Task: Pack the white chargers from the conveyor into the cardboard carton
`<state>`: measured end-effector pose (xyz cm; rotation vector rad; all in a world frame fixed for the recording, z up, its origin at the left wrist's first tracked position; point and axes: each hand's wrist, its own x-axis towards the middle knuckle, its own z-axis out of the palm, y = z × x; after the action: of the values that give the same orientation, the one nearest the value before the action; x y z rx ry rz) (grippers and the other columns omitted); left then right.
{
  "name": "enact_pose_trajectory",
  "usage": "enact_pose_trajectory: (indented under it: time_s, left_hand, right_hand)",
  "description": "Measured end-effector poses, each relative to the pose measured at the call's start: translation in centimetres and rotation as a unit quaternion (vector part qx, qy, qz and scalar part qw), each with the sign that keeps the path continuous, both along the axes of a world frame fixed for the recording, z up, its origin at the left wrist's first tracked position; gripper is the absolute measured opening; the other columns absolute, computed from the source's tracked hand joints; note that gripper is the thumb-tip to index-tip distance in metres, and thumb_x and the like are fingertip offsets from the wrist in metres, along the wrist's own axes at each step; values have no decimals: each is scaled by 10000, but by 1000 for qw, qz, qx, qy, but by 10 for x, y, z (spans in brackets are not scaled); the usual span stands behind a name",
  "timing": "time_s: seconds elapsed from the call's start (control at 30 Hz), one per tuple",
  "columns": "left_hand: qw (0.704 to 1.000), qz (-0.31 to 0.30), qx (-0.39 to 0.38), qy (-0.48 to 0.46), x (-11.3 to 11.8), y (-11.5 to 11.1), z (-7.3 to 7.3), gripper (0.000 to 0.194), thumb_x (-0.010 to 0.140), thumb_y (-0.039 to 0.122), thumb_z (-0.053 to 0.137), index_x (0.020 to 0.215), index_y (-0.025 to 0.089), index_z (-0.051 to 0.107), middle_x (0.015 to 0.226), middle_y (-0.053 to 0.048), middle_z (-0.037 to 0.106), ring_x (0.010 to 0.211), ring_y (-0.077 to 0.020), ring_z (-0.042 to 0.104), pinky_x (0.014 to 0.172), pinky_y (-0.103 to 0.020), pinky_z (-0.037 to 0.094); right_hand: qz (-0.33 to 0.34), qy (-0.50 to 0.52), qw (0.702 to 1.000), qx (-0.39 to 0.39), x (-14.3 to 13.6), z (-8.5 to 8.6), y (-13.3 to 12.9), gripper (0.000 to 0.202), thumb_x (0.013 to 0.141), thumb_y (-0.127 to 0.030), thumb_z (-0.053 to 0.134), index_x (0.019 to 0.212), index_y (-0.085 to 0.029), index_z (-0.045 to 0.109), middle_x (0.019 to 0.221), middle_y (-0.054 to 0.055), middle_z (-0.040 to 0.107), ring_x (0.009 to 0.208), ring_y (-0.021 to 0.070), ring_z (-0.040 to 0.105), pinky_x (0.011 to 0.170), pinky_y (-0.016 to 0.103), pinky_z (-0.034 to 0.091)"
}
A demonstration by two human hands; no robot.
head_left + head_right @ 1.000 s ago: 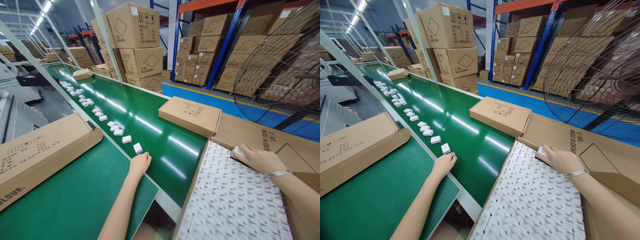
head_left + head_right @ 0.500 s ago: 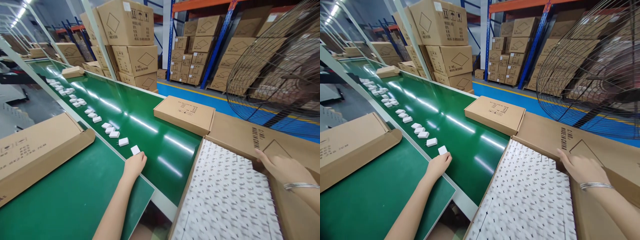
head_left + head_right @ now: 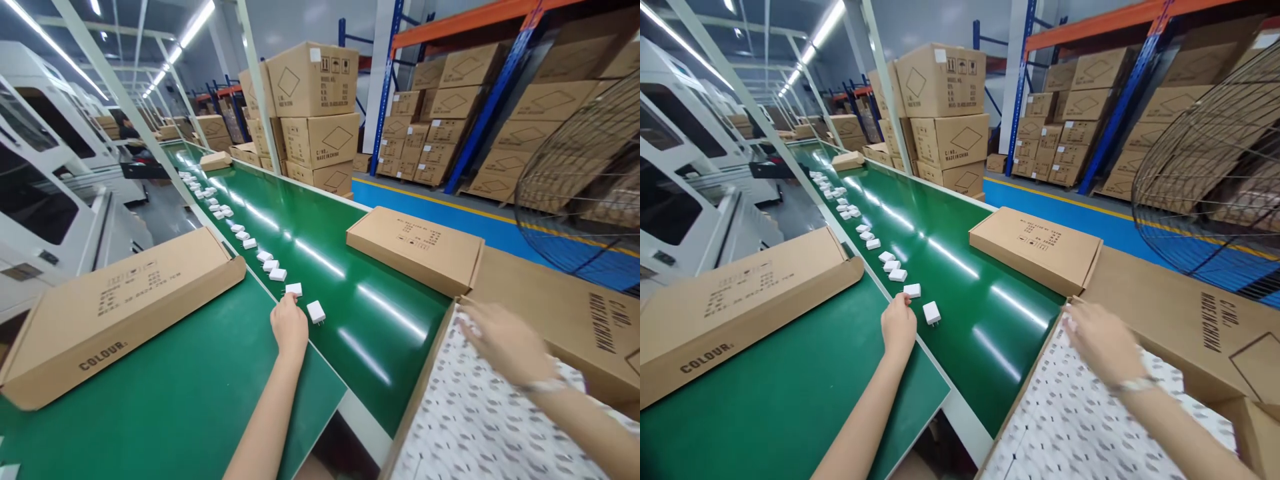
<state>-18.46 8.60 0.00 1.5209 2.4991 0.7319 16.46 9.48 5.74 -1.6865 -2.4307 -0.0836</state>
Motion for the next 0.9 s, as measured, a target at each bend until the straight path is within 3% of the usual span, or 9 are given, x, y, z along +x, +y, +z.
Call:
enact_pose_trajectory:
  time_s: [0.03, 0.13, 0.2, 0.27, 0.37, 0.53, 0.7, 0.9]
  left_hand:
    - [1000, 1, 0, -7, -2, 0, -1, 315, 763, 37, 300, 976, 156, 498, 953, -67, 606, 950, -189, 532, 889, -309, 335]
    - [999, 5, 7, -47, -6, 1, -3, 304, 754, 35, 313, 956, 154, 506, 941, -63, 613, 955, -184, 531, 913, -308, 319]
    - [996, 15, 15, -82, -8, 2, -5, 290, 759, 42, 314, 942, 162, 505, 933, -55, 621, 941, -172, 538, 906, -297, 325]
    - [993, 27, 22, -109, -10, 3, -6, 262, 769, 61, 323, 920, 175, 504, 912, -40, 632, 918, -162, 547, 905, -296, 324]
    - [990, 30, 31, -133, -11, 3, -8, 233, 791, 89, 327, 894, 195, 507, 849, -14, 653, 886, -146, 562, 940, -310, 288]
    - [987, 25, 35, -155, -8, 5, -8, 245, 807, 116, 313, 890, 210, 523, 791, -9, 670, 812, -131, 583, 970, -341, 249]
    - [978, 50, 66, -189, -10, 4, -7, 252, 800, 120, 313, 939, 197, 509, 768, -27, 654, 818, -156, 573, 957, -359, 271]
    - [946, 119, 136, -270, -16, 4, -13, 267, 764, 103, 322, 984, 184, 449, 771, -37, 590, 788, -189, 539, 757, -321, 404]
  right_hand:
    - [35, -8, 997, -76, -38, -2, 7, 379, 836, -333, 296, 994, -141, 583, 1033, 168, 605, 971, 280, 529, 797, 425, 399]
    - [68, -7, 990, -123, -146, -23, 23, 380, 873, -407, 263, 1047, -199, 528, 996, 97, 622, 923, 235, 566, 659, 332, 449]
    - [64, -13, 988, -138, -199, -43, 26, 460, 850, -514, 287, 983, -151, 536, 895, 123, 636, 829, 257, 594, 604, 340, 451]
    - [64, -23, 987, -147, -232, -60, 26, 447, 803, -526, 401, 927, -120, 543, 888, 147, 629, 840, 280, 590, 602, 347, 451]
    - [66, -36, 985, -155, -249, -69, 31, 328, 760, -394, 529, 933, -115, 533, 898, 125, 622, 838, 259, 592, 618, 334, 454]
    - [92, -52, 983, -148, -253, -52, 61, 214, 833, -272, 492, 999, -138, 510, 928, 48, 589, 823, 172, 573, 691, 329, 469]
    - [167, -90, 971, -146, -296, -42, 74, 197, 853, -252, 505, 1015, -146, 542, 1129, 74, 516, 959, 188, 525, 760, 360, 476]
    - [233, -133, 935, -230, -337, -50, 80, 224, 848, -293, 520, 1007, -142, 560, 1042, 58, 571, 921, 184, 554, 788, 398, 470]
